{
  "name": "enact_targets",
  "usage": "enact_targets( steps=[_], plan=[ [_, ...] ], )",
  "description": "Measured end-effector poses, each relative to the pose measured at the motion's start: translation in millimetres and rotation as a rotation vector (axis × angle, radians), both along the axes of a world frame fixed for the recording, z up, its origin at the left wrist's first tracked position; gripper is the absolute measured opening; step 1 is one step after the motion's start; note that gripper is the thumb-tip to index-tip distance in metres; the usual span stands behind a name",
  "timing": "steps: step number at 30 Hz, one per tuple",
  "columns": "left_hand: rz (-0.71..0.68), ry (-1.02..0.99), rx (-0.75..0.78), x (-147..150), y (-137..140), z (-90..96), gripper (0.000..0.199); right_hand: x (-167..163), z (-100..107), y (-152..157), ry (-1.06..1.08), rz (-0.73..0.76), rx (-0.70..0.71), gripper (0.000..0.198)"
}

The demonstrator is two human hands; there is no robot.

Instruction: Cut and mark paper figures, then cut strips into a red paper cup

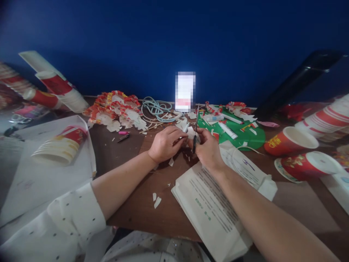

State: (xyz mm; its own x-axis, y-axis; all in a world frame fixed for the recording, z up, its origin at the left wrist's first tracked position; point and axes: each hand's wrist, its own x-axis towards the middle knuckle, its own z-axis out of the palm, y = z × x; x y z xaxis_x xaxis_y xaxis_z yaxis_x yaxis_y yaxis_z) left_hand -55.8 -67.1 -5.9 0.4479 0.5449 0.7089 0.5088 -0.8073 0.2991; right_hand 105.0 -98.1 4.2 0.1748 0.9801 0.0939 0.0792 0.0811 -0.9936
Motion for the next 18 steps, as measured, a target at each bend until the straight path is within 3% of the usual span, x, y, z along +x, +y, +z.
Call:
enact_targets(
  steps=[6, 18],
  plan=[
    [-0.007, -0.043, -0.088, 1.0, -0.6, 0.9, 0.022, -2.4, -0.5, -1.0, -0.017, -0.004, 0.005, 0.044],
    [-0.115, -0.166, -0.024, 0.6, 4.9, 3.9, 0.015, 0.3, -7.7, -1.8, 0.100, 0.025, 0.061, 0.027]
  ],
)
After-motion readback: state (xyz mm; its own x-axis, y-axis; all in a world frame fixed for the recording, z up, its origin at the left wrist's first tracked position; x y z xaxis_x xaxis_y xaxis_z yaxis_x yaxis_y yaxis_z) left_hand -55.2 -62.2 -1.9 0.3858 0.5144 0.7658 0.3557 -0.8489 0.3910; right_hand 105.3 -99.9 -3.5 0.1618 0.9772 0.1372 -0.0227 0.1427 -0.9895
